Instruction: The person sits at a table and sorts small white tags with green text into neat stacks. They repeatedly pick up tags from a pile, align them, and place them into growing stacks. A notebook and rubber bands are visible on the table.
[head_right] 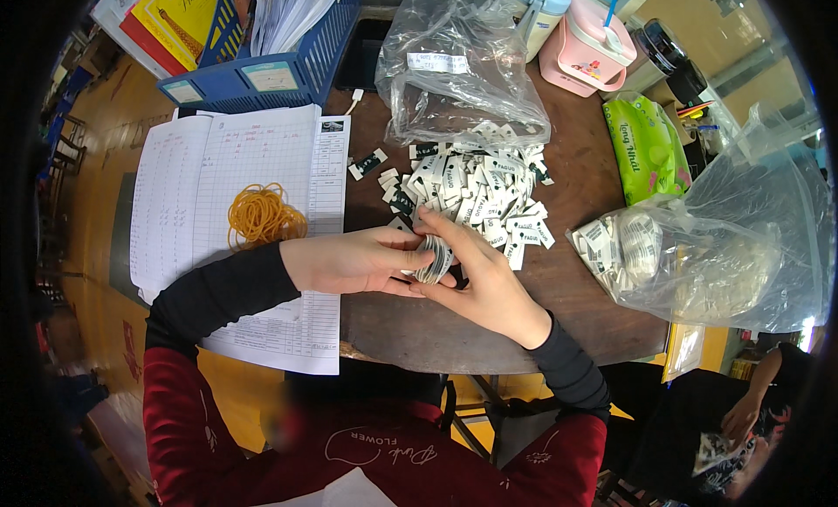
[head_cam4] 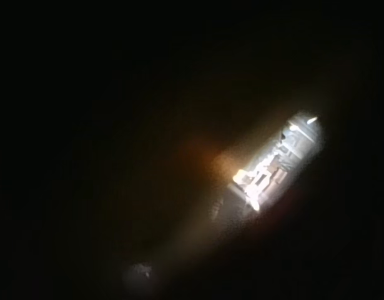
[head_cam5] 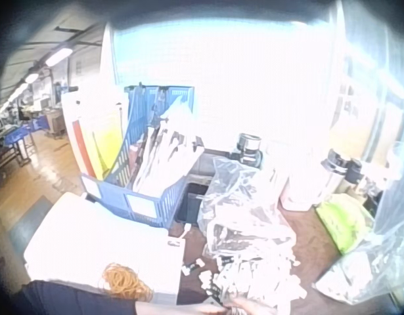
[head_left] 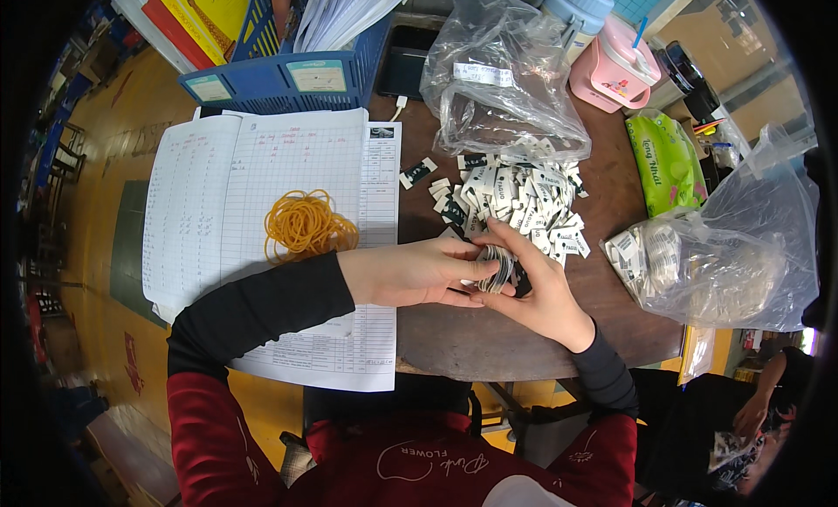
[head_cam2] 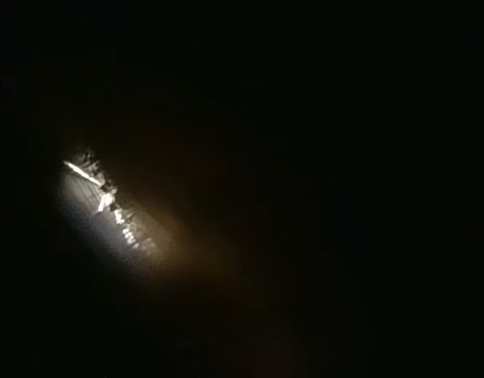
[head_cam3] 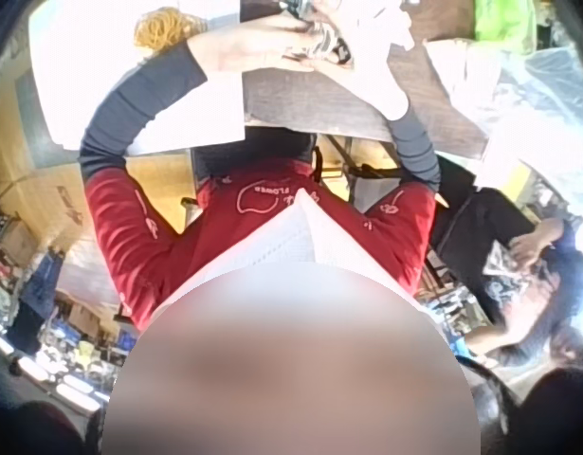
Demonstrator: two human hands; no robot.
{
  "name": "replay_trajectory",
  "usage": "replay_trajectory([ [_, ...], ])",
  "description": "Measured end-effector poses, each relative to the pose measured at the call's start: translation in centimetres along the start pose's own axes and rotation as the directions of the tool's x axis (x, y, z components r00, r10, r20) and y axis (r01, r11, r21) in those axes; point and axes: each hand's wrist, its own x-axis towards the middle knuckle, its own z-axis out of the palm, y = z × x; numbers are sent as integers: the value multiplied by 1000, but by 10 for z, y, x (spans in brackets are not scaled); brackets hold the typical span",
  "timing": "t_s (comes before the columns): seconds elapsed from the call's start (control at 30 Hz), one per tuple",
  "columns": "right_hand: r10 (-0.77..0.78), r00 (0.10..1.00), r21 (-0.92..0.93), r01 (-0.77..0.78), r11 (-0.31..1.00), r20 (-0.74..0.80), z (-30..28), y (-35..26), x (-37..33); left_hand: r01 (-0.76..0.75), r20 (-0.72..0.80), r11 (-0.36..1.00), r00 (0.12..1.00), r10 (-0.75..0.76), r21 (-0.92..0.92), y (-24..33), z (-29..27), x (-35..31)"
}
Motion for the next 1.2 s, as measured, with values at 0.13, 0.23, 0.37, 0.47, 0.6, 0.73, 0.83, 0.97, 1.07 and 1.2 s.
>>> replay_trajectory([
  [0.13, 20, 999, 47, -18, 999, -46, 4, -1, 0, 19, -18, 1000, 1000, -19, 13, -1, 0, 0],
  [0.23, -27, 996, -12, 26, 1000, -80, 5, -3, 1, 1, -29, 1000, 1000, -1, -15, -3, 1, 1],
  [0.37, -72, 989, -97, 60, 993, -127, 7, -7, 2, -7, -50, 1000, 999, 7, -6, -7, -1, 3],
  [0.47, -69, 989, -98, 56, 994, -133, 8, -8, 1, -23, -67, 999, 997, 25, 34, -11, -4, 6],
  [0.6, -139, 983, -57, 133, 990, -123, 6, -6, 1, -63, -110, 996, 991, 70, 66, -15, -4, 8],
  [0.73, -45, 945, -50, 30, 998, -325, 11, -6, 1, -130, -137, 928, 973, 188, 350, -17, -3, 10],
  [0.83, 112, 919, 191, -41, 981, -378, 11, -6, 0, -160, -133, 797, 948, 288, 583, -20, -4, 10],
  [0.97, 149, 922, 85, -127, 988, -358, 3, -7, -1, -285, -46, 571, 868, 495, 770, -26, -4, 12],
  [1.07, 155, 942, 85, -135, 987, -299, 0, -8, -1, -355, 15, 481, 816, 578, 802, -28, -4, 14],
  [1.2, 133, 936, 97, -107, 989, -326, 0, -8, -1, -345, 36, 496, 847, 531, 797, -26, -4, 13],
])
